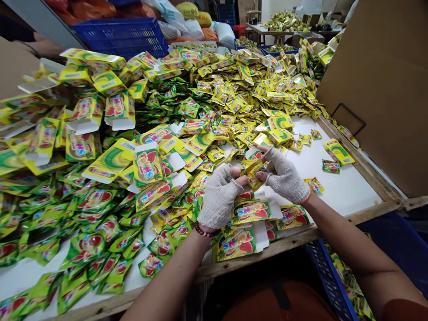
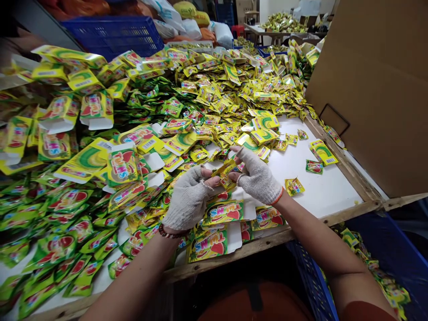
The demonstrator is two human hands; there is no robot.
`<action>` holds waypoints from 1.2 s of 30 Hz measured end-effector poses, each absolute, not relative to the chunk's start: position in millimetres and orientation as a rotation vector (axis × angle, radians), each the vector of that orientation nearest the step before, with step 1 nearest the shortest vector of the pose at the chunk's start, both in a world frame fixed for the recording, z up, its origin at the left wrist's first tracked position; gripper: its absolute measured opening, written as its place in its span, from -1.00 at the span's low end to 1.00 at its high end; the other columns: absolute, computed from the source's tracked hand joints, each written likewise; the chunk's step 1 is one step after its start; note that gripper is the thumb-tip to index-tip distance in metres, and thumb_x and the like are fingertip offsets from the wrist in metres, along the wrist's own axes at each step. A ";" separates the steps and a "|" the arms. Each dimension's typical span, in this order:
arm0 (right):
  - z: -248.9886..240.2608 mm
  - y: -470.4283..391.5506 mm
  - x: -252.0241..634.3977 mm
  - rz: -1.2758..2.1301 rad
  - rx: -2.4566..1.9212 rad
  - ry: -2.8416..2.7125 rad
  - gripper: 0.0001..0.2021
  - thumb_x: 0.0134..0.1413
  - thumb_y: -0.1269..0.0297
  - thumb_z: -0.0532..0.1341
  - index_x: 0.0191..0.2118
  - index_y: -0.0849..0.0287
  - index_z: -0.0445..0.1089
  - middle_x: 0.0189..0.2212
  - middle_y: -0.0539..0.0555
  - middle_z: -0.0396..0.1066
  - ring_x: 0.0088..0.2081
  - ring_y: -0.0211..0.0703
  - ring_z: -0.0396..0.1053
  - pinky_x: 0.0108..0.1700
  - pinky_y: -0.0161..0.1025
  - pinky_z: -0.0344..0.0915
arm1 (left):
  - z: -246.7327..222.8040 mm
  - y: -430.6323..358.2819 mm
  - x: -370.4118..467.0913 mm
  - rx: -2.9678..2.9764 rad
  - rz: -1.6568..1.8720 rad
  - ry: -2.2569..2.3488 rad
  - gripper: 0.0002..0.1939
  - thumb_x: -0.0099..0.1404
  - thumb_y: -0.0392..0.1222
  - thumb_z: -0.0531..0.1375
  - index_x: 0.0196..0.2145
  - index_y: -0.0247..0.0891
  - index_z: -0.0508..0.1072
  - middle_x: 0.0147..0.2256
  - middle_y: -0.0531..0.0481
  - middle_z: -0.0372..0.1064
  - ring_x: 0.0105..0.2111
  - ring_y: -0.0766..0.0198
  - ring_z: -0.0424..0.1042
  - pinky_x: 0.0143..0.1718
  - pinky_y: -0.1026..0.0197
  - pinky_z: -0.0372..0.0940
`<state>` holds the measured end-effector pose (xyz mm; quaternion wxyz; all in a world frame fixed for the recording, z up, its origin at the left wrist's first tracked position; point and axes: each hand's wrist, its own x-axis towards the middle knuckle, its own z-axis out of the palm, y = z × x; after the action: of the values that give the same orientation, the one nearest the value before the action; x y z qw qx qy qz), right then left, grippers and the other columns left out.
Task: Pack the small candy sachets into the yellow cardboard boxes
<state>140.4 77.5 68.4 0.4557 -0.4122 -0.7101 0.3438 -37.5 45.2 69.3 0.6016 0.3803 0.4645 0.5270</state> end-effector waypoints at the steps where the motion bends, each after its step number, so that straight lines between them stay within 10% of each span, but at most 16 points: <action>1: 70.1 78.5 142.2 0.794 -0.991 -1.821 -0.71 0.02 0.34 0.28 -0.08 0.11 0.36 -0.24 0.04 0.34 -0.32 -0.21 0.27 -0.28 -0.24 0.26 | 68.5 45.4 -38.1 0.897 1.218 1.095 -0.57 -0.05 -0.08 0.45 -0.33 -0.24 0.34 -0.41 0.09 0.42 -0.49 0.29 0.48 -0.49 0.22 0.45; 5: 76.4 81.7 148.0 0.638 -1.035 -1.878 -0.93 0.00 0.35 0.28 -0.38 0.17 0.36 -0.43 -0.01 0.28 -0.35 -0.20 0.24 -0.28 -0.24 0.22 | 70.5 47.4 -37.2 0.855 1.280 1.103 -0.61 -0.05 -0.09 0.45 -0.39 -0.27 0.35 -0.44 0.10 0.39 -0.47 0.34 0.45 -0.44 0.24 0.46; 10: 76.0 81.6 146.2 0.834 -1.197 -1.578 -0.75 0.01 0.20 0.31 -0.45 0.14 0.22 -0.57 -0.11 0.14 -0.50 -0.32 0.09 -0.49 -0.34 0.08 | 75.2 48.0 -31.9 0.721 1.345 0.984 -0.60 -0.05 -0.15 0.46 -0.39 -0.27 0.32 -0.37 0.10 0.40 -0.33 0.33 0.51 -0.26 0.20 0.50; 26: 67.6 77.0 132.1 1.148 -1.144 -1.532 -0.69 0.04 0.04 0.31 -0.31 0.13 0.24 -0.53 -0.10 0.26 -0.59 -0.35 0.19 -0.61 -0.36 0.19 | 66.1 47.0 -32.6 0.864 1.310 1.008 -0.60 0.04 -0.10 0.45 -0.26 -0.25 0.38 -0.29 0.03 0.49 -0.36 0.31 0.52 -0.36 0.28 0.44; 36: 69.7 70.8 131.6 1.166 -0.966 -1.558 -0.49 0.07 -0.11 0.31 0.01 0.13 0.36 -0.12 0.15 0.49 -0.17 -0.08 0.47 -0.14 -0.14 0.47 | 70.9 45.9 -25.5 1.279 1.331 1.159 -0.73 0.21 -0.03 0.31 -0.45 -0.27 0.39 -0.48 0.09 0.32 -0.45 0.37 0.31 -0.40 0.30 0.26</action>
<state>131.6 70.8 69.7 0.4657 -0.3934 -0.6348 0.4748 -25.5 45.9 70.9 0.4625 0.5203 0.4715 0.5414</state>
